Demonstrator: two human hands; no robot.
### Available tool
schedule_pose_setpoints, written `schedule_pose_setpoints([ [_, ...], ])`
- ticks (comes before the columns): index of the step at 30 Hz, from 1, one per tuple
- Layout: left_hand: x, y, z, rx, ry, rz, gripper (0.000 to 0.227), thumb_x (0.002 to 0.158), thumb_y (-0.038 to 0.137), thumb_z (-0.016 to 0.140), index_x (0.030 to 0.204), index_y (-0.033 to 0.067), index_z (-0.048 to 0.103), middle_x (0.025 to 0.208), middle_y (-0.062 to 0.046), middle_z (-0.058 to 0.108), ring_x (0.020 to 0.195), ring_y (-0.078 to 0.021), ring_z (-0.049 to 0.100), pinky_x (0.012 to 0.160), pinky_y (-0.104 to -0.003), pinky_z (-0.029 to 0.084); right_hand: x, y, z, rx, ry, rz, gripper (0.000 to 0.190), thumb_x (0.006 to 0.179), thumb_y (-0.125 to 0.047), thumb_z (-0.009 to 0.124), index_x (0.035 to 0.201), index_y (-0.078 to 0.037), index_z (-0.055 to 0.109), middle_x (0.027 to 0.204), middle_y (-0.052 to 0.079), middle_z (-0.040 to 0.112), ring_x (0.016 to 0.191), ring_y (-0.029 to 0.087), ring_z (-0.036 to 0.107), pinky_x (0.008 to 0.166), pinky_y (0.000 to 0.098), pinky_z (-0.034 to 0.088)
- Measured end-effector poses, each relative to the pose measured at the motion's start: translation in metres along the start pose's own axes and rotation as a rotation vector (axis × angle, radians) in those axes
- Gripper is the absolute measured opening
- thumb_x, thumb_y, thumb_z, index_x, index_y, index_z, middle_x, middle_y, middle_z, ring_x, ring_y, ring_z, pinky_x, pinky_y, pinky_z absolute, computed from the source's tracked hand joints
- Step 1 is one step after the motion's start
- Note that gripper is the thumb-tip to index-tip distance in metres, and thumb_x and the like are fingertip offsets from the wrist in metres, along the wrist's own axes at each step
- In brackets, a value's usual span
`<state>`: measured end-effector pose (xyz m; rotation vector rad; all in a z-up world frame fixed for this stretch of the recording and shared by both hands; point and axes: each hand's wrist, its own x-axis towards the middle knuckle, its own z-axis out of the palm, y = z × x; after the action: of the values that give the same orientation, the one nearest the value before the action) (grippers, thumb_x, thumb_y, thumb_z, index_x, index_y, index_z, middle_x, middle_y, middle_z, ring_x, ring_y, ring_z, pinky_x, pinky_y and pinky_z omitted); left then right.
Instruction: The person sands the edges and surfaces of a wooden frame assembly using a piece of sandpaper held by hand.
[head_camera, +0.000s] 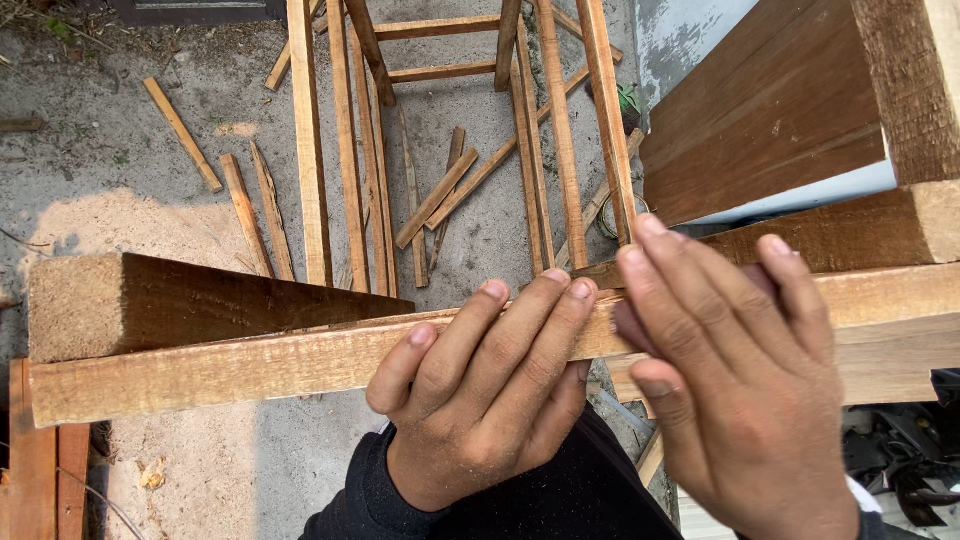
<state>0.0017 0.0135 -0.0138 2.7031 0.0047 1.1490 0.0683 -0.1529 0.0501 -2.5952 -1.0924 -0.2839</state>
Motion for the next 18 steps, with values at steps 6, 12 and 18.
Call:
schedule_pose_setpoints([
  [6,-0.002,0.001,-0.001,0.013,-0.015,0.019,0.033,0.103,0.033,0.064,0.135,0.0288,0.072,0.129,0.017,0.071,0.124,-0.0059,0.054,0.121,-0.031,0.013,0.004,0.01,-0.021,0.072,0.001,0.123,0.042,0.111,-0.032,0.035,0.141,-0.009,0.054,0.149,0.008,0.053,0.139,0.021,0.048,0.125,0.0445,0.021],
  [12,-0.003,0.001,0.001,-0.018,-0.002,-0.013,0.032,0.102,0.036,0.063,0.132,0.03,0.072,0.127,0.017,0.071,0.123,-0.006,0.054,0.121,-0.031,0.013,-0.002,-0.009,0.003,-0.045,0.0,0.048,0.044,0.109,-0.031,0.039,0.14,-0.007,0.057,0.146,0.009,0.058,0.136,0.023,0.052,0.123,0.0466,0.021],
  [18,-0.002,0.003,0.002,0.013,-0.015,0.001,0.033,0.101,0.033,0.061,0.131,0.0305,0.073,0.127,0.018,0.072,0.123,-0.0051,0.054,0.122,-0.03,0.013,0.003,0.01,-0.019,0.026,0.018,0.188,0.041,0.112,-0.033,0.034,0.14,-0.01,0.054,0.148,0.008,0.053,0.137,0.02,0.048,0.125,0.0465,0.02],
])
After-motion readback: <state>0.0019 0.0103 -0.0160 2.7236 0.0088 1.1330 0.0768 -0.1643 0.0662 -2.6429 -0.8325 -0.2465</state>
